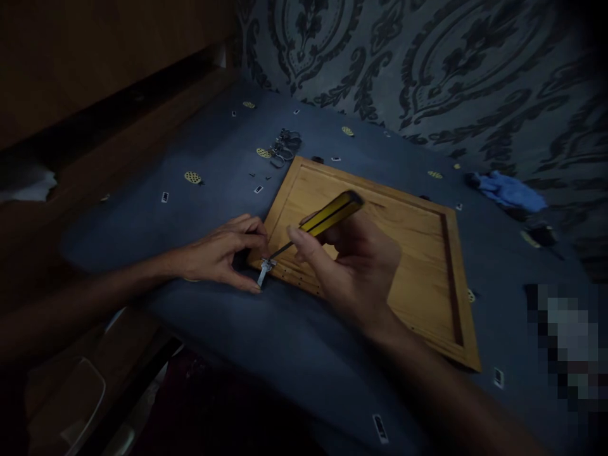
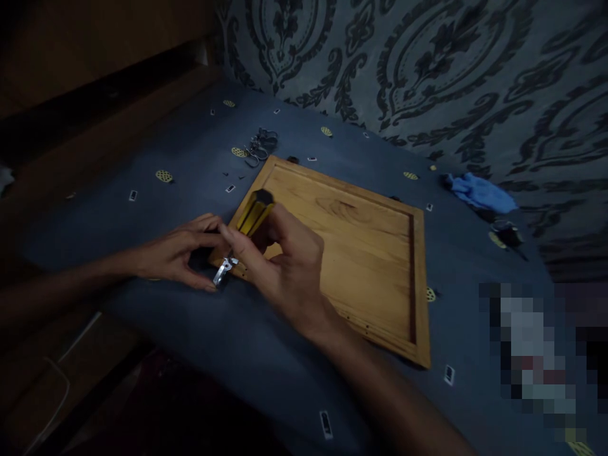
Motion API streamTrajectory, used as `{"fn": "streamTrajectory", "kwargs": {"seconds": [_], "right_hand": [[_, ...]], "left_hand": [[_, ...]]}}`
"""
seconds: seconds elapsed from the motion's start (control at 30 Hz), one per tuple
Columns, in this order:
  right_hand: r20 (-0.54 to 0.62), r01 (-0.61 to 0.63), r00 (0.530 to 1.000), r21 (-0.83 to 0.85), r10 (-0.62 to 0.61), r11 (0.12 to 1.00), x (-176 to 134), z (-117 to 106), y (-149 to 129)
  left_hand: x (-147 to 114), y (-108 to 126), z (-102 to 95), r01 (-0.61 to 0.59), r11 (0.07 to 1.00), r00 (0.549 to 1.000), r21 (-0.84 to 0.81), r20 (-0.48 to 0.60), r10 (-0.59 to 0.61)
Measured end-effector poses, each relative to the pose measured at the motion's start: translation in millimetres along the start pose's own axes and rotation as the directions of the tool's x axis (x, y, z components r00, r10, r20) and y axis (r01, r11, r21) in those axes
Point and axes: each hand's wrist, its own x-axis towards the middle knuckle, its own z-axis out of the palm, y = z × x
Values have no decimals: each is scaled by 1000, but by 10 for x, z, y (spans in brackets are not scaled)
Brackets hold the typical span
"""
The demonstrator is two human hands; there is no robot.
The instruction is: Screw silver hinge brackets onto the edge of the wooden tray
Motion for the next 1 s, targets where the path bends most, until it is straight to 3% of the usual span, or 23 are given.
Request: {"fn": "streamTrajectory", "kwargs": {"seconds": [0.1,0.37,1.0], "right_hand": [[-76,-15,997,6,15,1000,16,-27,-42],[55,33,998,-7,-33,999,-8,0,38],[91,109,990,30,-111,994,-30,26,121]], "left_hand": [[1,7,-6,4,1000,1000,-21,10,-4],[1,4,-5,19,1000,1000,-5,13,-19],[-1,-4,-5,14,999,1000,37,3,-14]]}}
